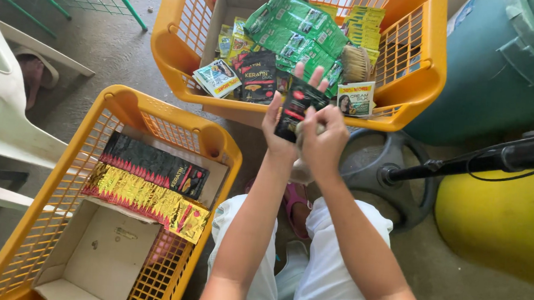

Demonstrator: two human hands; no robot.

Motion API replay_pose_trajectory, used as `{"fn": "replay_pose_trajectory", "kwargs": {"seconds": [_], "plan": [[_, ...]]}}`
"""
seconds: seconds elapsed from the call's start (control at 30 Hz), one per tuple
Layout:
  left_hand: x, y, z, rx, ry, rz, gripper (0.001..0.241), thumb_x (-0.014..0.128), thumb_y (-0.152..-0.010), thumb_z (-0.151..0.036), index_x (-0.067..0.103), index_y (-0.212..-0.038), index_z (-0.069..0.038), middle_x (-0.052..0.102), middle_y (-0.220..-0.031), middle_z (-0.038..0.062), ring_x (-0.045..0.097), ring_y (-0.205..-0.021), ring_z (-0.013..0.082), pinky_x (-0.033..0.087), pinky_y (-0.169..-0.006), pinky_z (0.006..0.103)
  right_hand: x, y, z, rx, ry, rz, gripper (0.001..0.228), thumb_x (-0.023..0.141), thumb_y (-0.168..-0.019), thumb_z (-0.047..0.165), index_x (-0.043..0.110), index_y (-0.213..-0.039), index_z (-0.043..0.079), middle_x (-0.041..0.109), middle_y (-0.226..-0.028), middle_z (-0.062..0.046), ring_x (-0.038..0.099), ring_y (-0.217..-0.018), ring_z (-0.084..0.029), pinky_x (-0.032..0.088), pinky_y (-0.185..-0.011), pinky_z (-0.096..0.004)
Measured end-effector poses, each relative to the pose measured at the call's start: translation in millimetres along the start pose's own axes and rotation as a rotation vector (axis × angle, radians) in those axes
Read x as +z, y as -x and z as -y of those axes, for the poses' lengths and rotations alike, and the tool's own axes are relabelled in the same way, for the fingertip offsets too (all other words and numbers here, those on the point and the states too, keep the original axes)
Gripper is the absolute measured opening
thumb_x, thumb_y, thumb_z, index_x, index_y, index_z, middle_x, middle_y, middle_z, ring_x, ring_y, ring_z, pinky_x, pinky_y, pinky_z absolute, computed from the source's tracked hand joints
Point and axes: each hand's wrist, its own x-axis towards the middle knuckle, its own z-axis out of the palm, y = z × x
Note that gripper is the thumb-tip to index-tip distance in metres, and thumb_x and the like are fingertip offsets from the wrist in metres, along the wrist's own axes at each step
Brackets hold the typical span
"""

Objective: The recorder is wiping individual product sachets with a cloth and organizing them into different plastic baskets.

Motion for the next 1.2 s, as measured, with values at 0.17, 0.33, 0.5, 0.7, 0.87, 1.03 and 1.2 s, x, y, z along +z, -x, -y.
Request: {"fn": "replay_pose_trajectory", "kwargs": {"seconds": [0.17, 0.33, 0.5, 0.7, 0.87, 1.03, 1.2], "plan": [[29, 13, 29, -0.091, -0.107, -0.066, 0.076, 0.037, -0.104, -0.053, 0.017, -0.167, -0.017, 0.021, -0.17, 0.014, 0.031, -0.151, 0.0301, 0.03, -0.122, 0.0517, -1, -43, -43, -0.011, 0.02, -0.196, 0.032, 0.064, -0.101, 0.028, 0.055, -0.076, 0.009, 0.057, -0.073, -0.018, 0.062, -0.072, -0.033, 0.048, -0.073, -0.039], [20, 12, 31, -0.054, -0.315, -0.117, 0.066, 0.032, -0.11, -0.043, 0.021, -0.167, -0.013, 0.032, -0.166, 0.012, 0.038, -0.148, 0.0208, 0.033, -0.123, 0.0398, -5, -25, -24, 0.012, -0.015, -0.163, 0.034, 0.064, -0.101, 0.03, 0.055, -0.075, 0.009, 0.057, -0.072, -0.016, 0.061, -0.071, -0.029, 0.049, -0.072, -0.035], [-8, 4, 9, -0.074, -0.458, -0.065, 0.061, 0.033, -0.11, -0.039, 0.025, -0.165, -0.013, 0.051, -0.15, 0.015, 0.05, -0.139, 0.0189, 0.041, -0.113, 0.0314, -9, 11, 7, 0.049, -0.106, 0.12, 0.036, 0.07, -0.097, 0.036, 0.06, -0.071, 0.014, 0.055, -0.064, -0.008, 0.059, -0.065, -0.022, 0.048, -0.068, -0.031], [-38, -2, -4, 0.185, -0.049, -0.079, 0.087, 0.044, -0.082, -0.04, 0.026, -0.164, -0.015, 0.052, -0.149, 0.02, 0.042, -0.145, 0.0385, 0.029, -0.124, 0.0555, -29, -18, -15, -0.006, -0.227, 0.521, 0.026, 0.083, -0.079, 0.035, 0.075, -0.1, 0.022, 0.063, -0.066, 0.003, 0.056, -0.065, -0.01, 0.047, -0.069, -0.025], [-66, -6, -40, 0.244, 0.054, -0.007, 0.085, 0.049, -0.08, -0.035, 0.032, -0.162, -0.017, 0.057, -0.147, 0.019, 0.038, -0.149, 0.0379, 0.019, -0.126, 0.0614, -49, -24, 15, -0.219, 0.034, 0.682, 0.057, 0.082, -0.073, 0.025, 0.064, -0.128, 0.023, 0.065, -0.068, -0.004, 0.066, -0.068, -0.029, 0.052, -0.07, -0.042], [-69, -4, -46, 0.28, 0.073, -0.068, 0.083, 0.047, -0.08, -0.042, 0.035, -0.16, -0.02, 0.059, -0.145, 0.016, 0.038, -0.149, 0.0365, 0.016, -0.127, 0.063, -37, -18, 8, -0.249, 0.235, 0.633, 0.058, 0.074, -0.076, 0.028, 0.056, -0.131, 0.028, 0.063, -0.072, -0.001, 0.069, -0.07, -0.032, 0.055, -0.07, -0.049], [-88, -11, -49, 0.321, -0.04, -0.328, 0.075, 0.04, -0.085, -0.045, 0.045, -0.154, -0.015, 0.071, -0.117, 0.013, 0.059, -0.129, 0.0328, 0.033, -0.121, 0.0578, -29, -20, 5, -0.309, 0.088, 0.424, 0.025, 0.074, -0.082, 0.025, 0.077, -0.105, 0.033, 0.057, -0.071, 0.005, 0.065, -0.066, -0.022, 0.056, -0.068, -0.037]]}}
